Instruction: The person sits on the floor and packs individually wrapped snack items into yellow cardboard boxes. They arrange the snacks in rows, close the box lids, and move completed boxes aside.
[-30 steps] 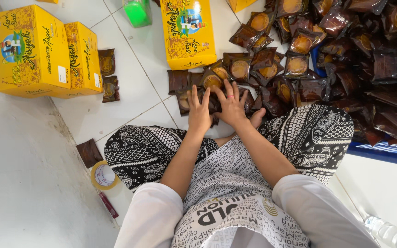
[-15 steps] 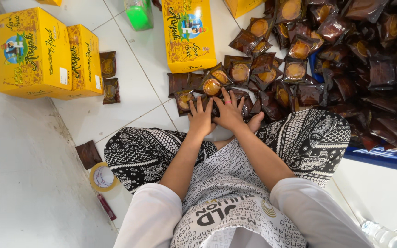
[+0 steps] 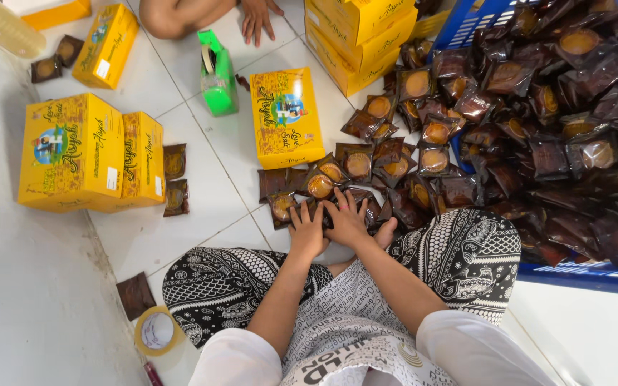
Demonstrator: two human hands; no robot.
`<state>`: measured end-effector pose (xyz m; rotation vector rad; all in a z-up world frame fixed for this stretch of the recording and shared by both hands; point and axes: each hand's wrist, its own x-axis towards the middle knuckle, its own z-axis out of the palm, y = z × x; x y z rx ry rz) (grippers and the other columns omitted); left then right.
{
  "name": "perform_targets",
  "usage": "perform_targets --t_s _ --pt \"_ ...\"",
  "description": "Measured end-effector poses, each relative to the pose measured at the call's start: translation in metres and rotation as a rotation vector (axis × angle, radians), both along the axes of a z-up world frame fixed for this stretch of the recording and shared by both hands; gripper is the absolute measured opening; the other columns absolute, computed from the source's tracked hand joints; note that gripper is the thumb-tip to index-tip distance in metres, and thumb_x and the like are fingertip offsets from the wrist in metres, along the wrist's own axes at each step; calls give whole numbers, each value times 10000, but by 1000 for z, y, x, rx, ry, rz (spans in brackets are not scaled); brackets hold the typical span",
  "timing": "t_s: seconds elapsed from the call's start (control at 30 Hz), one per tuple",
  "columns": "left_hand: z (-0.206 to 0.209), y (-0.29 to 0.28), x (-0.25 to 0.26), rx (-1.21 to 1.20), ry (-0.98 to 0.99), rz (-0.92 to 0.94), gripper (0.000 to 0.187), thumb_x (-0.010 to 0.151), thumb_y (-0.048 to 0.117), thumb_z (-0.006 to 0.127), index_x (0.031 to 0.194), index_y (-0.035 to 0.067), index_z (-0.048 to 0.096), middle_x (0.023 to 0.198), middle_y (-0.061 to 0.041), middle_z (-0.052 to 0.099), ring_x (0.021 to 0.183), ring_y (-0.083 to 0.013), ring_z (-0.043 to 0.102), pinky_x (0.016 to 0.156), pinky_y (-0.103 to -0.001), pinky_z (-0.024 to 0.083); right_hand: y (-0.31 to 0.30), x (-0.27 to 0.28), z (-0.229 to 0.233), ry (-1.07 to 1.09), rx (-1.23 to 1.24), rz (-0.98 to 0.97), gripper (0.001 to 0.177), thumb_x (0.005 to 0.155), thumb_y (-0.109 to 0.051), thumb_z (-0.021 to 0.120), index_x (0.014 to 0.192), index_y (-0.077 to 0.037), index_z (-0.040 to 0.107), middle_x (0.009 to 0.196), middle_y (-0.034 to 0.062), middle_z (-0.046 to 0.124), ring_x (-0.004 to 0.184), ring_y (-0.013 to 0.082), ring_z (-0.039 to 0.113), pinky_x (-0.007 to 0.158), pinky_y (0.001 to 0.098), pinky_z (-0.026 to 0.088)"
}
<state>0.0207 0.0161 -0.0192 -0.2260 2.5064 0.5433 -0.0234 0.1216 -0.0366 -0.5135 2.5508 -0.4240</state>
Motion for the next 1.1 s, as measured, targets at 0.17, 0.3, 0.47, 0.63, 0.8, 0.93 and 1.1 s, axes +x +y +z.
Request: perform_targets --t_s 0.17,0.3,0.47,0.63,0.8,0.93,1.1 --pt "-1 1 1 -10 -25 -3 804 779 209 581 1418 165 96 1432 -219 10 1297 -474 -39 997 -551 229 1 1 -3 -4 -1 10 664 697 -270 616 1306 -216 360 1457 70 62 1335 337 40 1012 632 -28" --pt "-3 0 -1 -17 -24 -10 800 778 209 573 1417 166 93 1430 -220 6 1295 -478 -36 994 -555 234 -1 0 0 -4 3 11 664 700 -264 617 1309 -208 360 1456 77 64 1334 339 39 1010 630 -34" --pt "-2 2 0 -22 -28 -4 803 779 193 581 1420 162 99 1433 -219 11 1298 -476 -33 995 -552 235 -1 1 5 -14 3 3 660 706 -250 614 1314 -196 361 1457 84 69 1336 341 35 1011 624 -47" --pt "-6 1 0 -42 1 -16 812 771 217 603 1417 162 115 1433 -220 30 1299 -477 -13 987 -552 253 -1 2 10 -20 -18 -6 649 715 -221 613 1314 -176 368 1457 96 74 1335 346 27 1008 622 -69" --pt "-7 2 0 -36 18 -8 813 768 205 606 1416 155 119 1429 -228 40 1295 -486 2 977 -563 264 -1 1 7 -10 -17 9 656 715 -225 625 1315 -168 366 1451 101 69 1329 355 33 1001 632 -61" --pt "-7 3 -1 -44 7 -2 814 768 197 605 1419 160 117 1433 -223 36 1297 -480 -4 978 -557 263 -1 2 6 -1 -15 12 664 711 -226 631 1316 -163 365 1450 105 71 1326 360 40 995 640 -56" --pt "-14 1 -2 -3 50 21 825 757 185 632 1416 155 135 1427 -242 48 1291 -497 -7 971 -584 255 -1 -4 -3 23 19 29 687 703 -227 648 1323 -181 357 1458 104 57 1329 363 46 998 652 -45"
